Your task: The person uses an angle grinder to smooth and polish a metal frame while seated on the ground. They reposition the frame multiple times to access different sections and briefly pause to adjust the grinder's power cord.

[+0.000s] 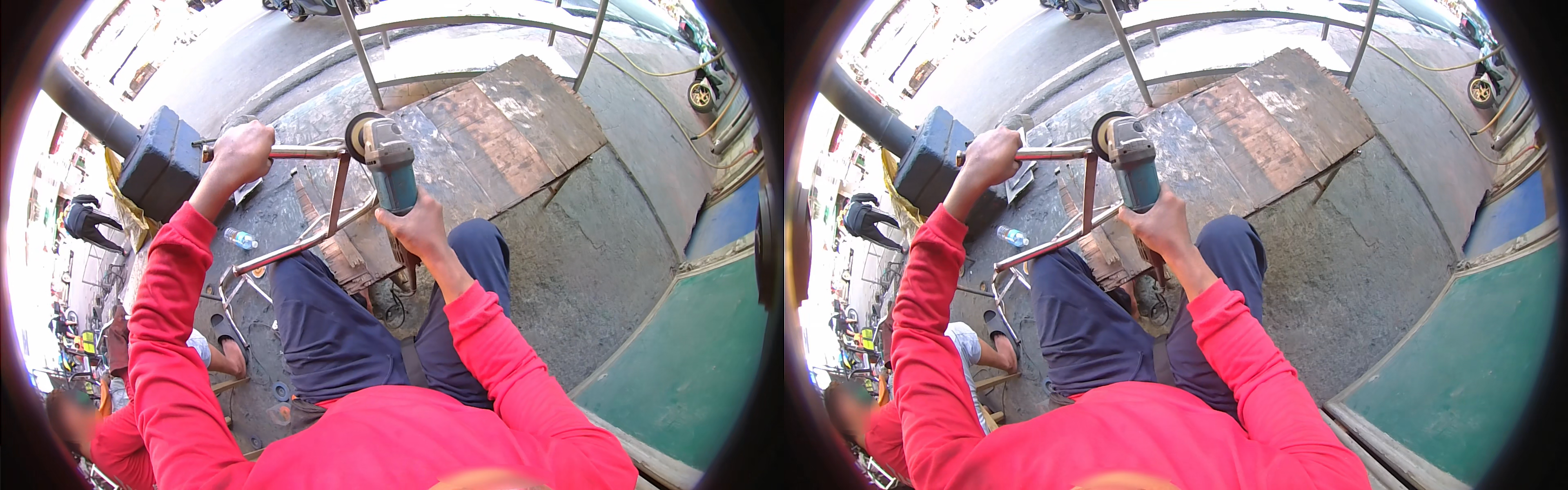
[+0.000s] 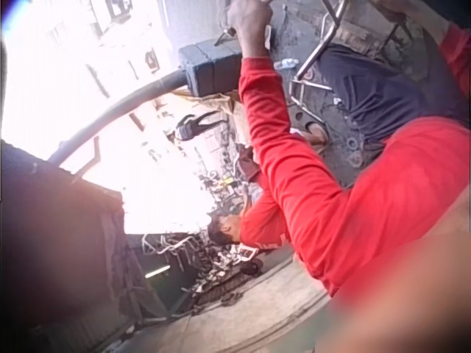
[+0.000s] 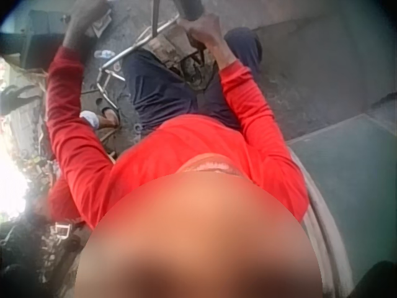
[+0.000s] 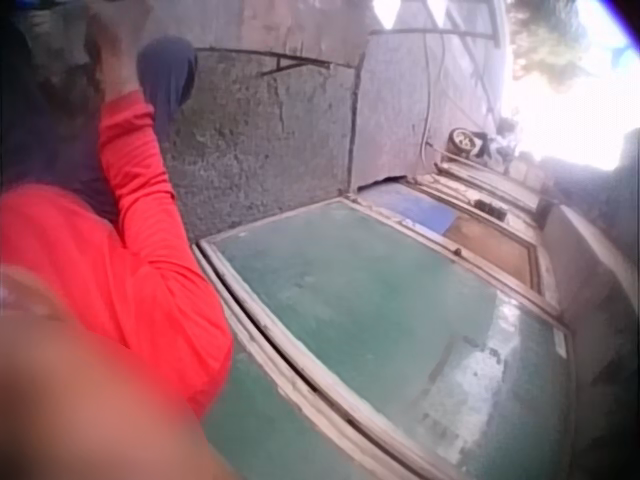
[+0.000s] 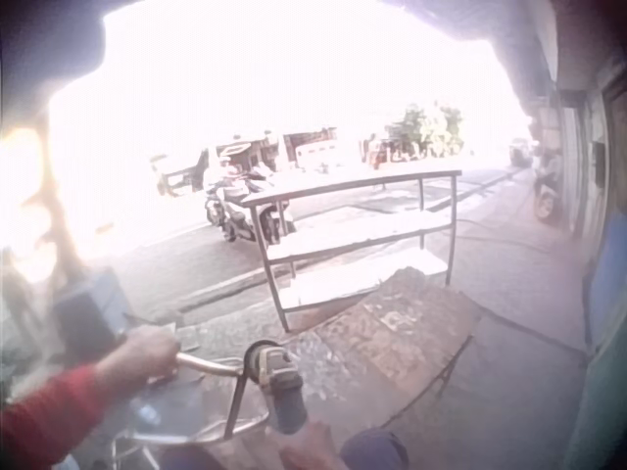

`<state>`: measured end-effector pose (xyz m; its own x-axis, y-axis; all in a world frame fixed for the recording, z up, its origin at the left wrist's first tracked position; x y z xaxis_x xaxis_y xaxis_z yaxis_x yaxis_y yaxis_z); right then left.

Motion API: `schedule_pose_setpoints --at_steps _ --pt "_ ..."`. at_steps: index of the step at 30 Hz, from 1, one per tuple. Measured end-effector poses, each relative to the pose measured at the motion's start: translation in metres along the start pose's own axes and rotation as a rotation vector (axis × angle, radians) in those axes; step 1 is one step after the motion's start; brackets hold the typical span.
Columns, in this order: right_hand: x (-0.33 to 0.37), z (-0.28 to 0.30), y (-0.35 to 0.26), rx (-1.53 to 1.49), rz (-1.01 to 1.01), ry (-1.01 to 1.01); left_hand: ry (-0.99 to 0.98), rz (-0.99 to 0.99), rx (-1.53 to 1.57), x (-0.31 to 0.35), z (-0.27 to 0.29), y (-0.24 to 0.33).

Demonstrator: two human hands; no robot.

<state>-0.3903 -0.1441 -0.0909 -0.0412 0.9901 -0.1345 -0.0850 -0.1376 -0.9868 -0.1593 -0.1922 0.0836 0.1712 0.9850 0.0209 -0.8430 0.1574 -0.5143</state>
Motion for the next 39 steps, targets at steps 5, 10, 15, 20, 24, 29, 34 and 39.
schedule_pose_setpoints --at_steps 5,10,15,20,24,29,34,39 --pt "0.000 0.001 0.000 -0.012 -0.002 0.012 -0.014 0.000 -0.010 0.001 0.001 0.004" --pt "0.002 0.002 -0.002 -0.030 -0.020 0.009 -0.018 -0.005 -0.009 0.005 0.004 0.010" --pt "0.005 0.002 -0.007 -0.030 0.003 -0.007 -0.074 0.023 -0.041 0.003 -0.001 0.008" --pt "0.006 0.002 -0.001 -0.021 -0.049 -0.008 0.002 0.013 0.006 0.001 0.003 0.003" --pt "0.006 0.003 -0.001 -0.031 -0.034 0.000 0.000 0.019 -0.009 -0.001 0.000 0.001" --pt "0.005 0.000 0.002 -0.017 -0.040 -0.011 0.021 0.006 -0.002 0.000 0.002 0.002" --pt "0.004 0.000 0.004 -0.001 -0.062 0.010 -0.030 0.005 -0.025 0.001 -0.001 0.005" --pt "0.004 0.001 0.000 -0.016 -0.017 0.002 0.033 0.012 -0.006 0.002 0.005 0.005"
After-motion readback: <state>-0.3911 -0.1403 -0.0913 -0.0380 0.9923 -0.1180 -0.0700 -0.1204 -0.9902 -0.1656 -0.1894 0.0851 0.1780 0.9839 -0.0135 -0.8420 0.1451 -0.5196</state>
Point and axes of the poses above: each hand's wrist, its own x-axis away from the middle knuckle, its own z-axis out of the back of the hand, y = z × x, the point moved 10 cm from there along -x, towards the middle knuckle, and after that the axes turned 3 degrees about -x, right-handed, at the moved point
